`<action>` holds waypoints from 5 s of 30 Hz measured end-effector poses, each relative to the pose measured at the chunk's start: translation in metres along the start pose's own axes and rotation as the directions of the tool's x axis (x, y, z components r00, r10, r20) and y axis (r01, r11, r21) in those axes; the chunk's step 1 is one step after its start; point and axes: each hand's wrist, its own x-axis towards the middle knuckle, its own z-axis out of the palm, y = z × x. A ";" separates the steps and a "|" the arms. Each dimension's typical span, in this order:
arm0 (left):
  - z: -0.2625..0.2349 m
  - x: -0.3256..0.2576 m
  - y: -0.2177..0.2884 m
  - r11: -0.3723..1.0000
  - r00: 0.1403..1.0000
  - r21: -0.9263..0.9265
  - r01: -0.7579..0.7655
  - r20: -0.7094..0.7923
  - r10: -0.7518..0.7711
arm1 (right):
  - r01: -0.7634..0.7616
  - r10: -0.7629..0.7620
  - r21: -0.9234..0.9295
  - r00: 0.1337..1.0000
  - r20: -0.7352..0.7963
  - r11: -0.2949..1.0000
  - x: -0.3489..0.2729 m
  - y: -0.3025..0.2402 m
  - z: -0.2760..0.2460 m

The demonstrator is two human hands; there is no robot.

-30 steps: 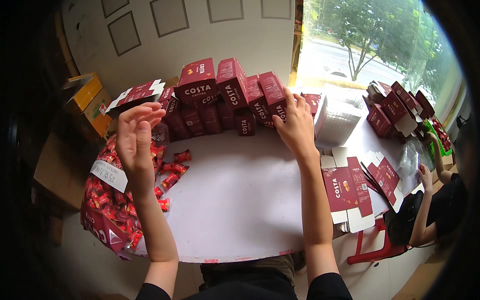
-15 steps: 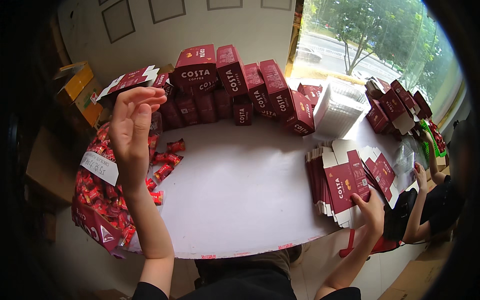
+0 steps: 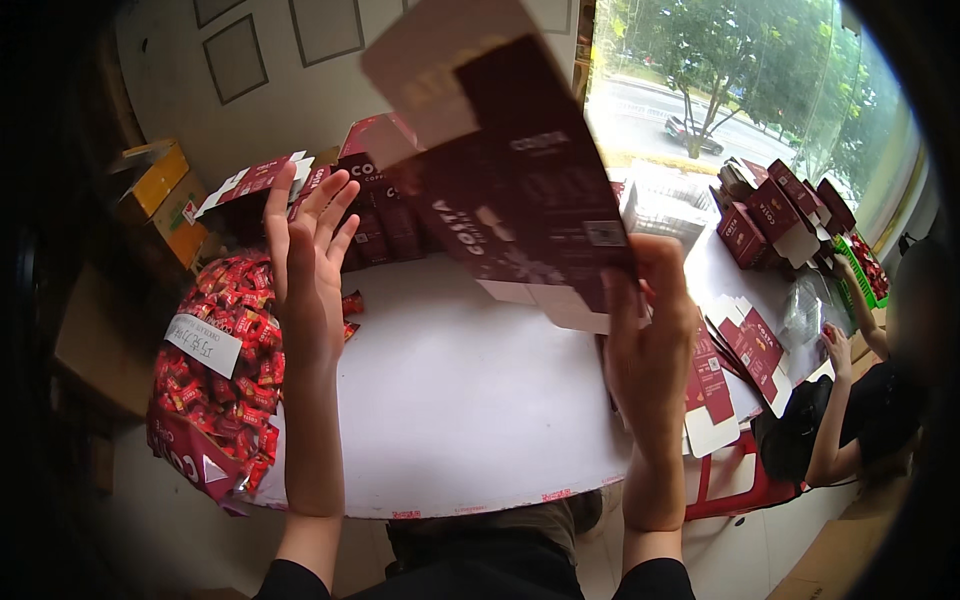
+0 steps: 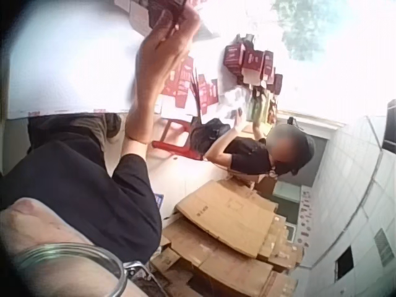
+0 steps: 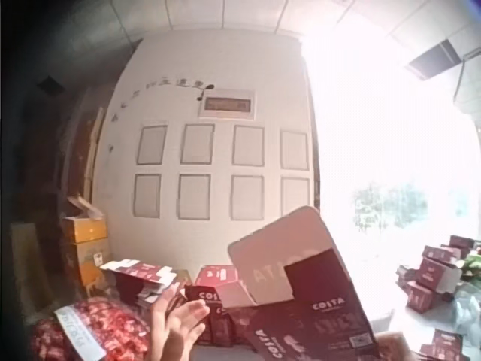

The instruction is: The person folds flat Costa Coffee boxes into small rectangular containers and stacks them. Then the person separates clear plastic trays and places red-wrapped candies into the trays. The person works at a table with a coworker visible in the background.

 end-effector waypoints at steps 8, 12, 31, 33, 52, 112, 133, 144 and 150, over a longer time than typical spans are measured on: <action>-0.020 0.001 0.027 0.979 0.879 -0.163 -0.121 -0.476 0.029 | 0.316 -0.356 0.244 0.924 0.140 0.917 0.010 -0.038 0.070; -0.013 -0.001 0.019 0.980 0.849 -0.136 -0.146 -0.526 0.054 | 0.167 -0.219 0.238 0.952 0.212 0.957 0.000 -0.056 0.091; -0.012 -0.004 0.021 0.919 0.962 0.285 -0.272 0.083 0.259 | -0.298 -0.113 0.754 0.891 0.440 0.586 0.013 -0.038 0.096; -0.007 -0.006 0.022 0.923 0.955 0.254 -0.288 0.149 0.256 | -0.199 -0.120 0.846 0.949 0.293 0.494 0.016 -0.041 0.093; 0.004 -0.016 0.009 0.990 0.989 0.123 -0.063 0.141 0.045 | -0.134 -0.207 0.920 0.953 0.221 0.368 0.027 -0.015 0.088; -0.039 -0.004 0.062 0.909 0.942 0.306 -0.282 0.266 0.202 | -0.072 0.091 -0.290 0.994 0.054 0.954 0.053 0.090 0.163; -0.017 -0.073 0.129 0.749 0.717 0.163 -0.642 0.472 0.513 | -0.359 0.635 -0.861 0.770 -0.055 0.360 -0.106 0.102 -0.102; 0.006 -0.017 0.042 0.964 0.960 0.053 -0.259 -0.097 0.263 | -0.128 0.127 -0.005 0.987 -0.099 0.992 -0.041 0.021 -0.019; -0.019 -0.011 0.022 0.948 0.945 -0.283 0.148 -0.243 -0.220 | -0.017 -0.061 0.452 0.986 0.156 0.892 -0.014 -0.025 0.062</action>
